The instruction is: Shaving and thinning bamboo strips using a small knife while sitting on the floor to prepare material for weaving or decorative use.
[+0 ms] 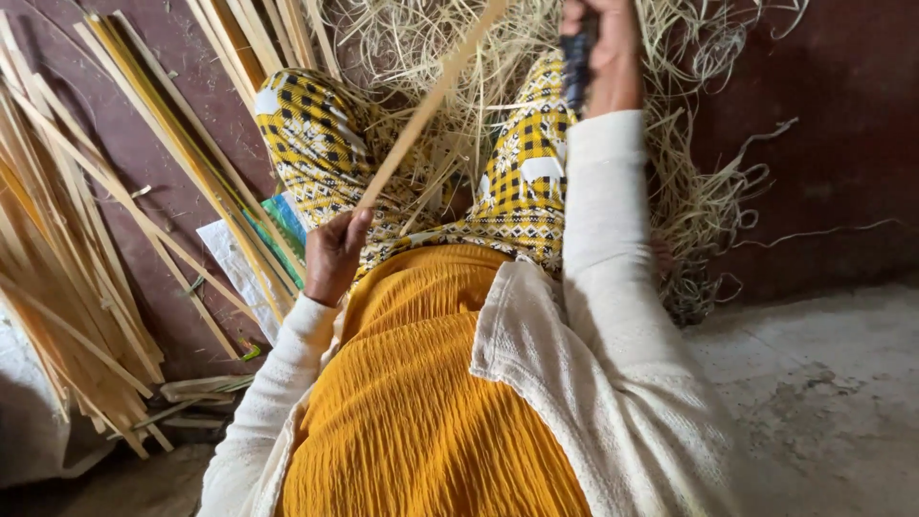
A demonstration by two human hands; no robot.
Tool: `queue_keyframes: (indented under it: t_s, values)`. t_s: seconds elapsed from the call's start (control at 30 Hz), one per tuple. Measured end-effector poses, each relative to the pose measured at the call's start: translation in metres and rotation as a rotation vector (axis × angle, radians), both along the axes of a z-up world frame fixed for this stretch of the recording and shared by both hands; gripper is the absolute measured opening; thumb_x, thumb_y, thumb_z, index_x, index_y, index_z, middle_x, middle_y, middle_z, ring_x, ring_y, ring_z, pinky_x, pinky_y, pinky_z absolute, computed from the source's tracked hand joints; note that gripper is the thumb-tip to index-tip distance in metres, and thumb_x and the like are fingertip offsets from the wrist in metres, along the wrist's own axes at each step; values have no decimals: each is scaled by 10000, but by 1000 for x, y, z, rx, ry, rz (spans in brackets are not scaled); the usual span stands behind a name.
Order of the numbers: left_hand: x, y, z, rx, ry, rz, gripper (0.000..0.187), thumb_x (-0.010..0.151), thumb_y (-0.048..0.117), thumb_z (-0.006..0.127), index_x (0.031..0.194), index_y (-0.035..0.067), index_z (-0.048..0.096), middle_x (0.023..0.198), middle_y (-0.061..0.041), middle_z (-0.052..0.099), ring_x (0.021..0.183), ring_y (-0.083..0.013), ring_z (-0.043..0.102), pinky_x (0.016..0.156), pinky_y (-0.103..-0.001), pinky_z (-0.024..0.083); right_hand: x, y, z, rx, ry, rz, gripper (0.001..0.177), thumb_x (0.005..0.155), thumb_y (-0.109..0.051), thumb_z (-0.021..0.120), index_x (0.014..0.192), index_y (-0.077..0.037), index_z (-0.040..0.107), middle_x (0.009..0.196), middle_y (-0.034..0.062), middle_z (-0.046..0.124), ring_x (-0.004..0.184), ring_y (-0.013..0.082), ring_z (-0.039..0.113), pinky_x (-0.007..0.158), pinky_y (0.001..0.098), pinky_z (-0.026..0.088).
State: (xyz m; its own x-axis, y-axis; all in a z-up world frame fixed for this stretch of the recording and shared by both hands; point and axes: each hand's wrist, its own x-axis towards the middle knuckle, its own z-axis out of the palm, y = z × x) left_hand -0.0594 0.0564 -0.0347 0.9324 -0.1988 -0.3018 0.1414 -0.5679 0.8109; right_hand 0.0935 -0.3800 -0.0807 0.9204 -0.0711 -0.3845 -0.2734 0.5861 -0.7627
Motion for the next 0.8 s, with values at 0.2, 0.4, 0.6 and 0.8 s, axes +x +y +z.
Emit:
queue_keyframes:
  t_s: [0.2, 0.4, 0.6, 0.8]
  values:
    - [30, -10, -2, -215, 25, -44, 263, 1057, 258, 447, 1046, 46, 602, 749, -35, 552, 563, -127, 470, 465, -262, 385, -20, 57, 50, -126, -6, 167, 511, 978, -35, 599, 1464, -165, 510, 1190, 103, 684, 618, 98, 566, 491, 201, 483]
    - [70, -52, 7, -284, 20, -77, 281, 1040, 200, 478, 1162, 2, 636, 810, -48, 635, 533, -86, 437, 468, -229, 381, -51, 141, 58, 152, -5, 426, 685, 880, -29, 627, 1501, -146, 364, 1304, 198, 633, 569, 107, 588, 440, 209, 483]
    - [79, -67, 18, -261, 82, -116, 145, 973, 226, 585, 957, 90, 536, 686, 46, 443, 561, -102, 459, 493, -241, 395, -68, 171, 35, 354, 45, 463, 420, 900, 96, 576, 1216, -127, 413, 1348, 301, 530, 594, 192, 629, 423, 230, 506]
    - [79, -69, 24, -441, 259, -65, 226, 939, 240, 559, 1067, 53, 560, 718, 39, 517, 560, -80, 476, 479, -219, 388, -70, 176, 27, 185, -27, 473, 584, 890, 124, 556, 1415, -95, 423, 1251, 153, 608, 880, 180, 657, 635, 261, 586]
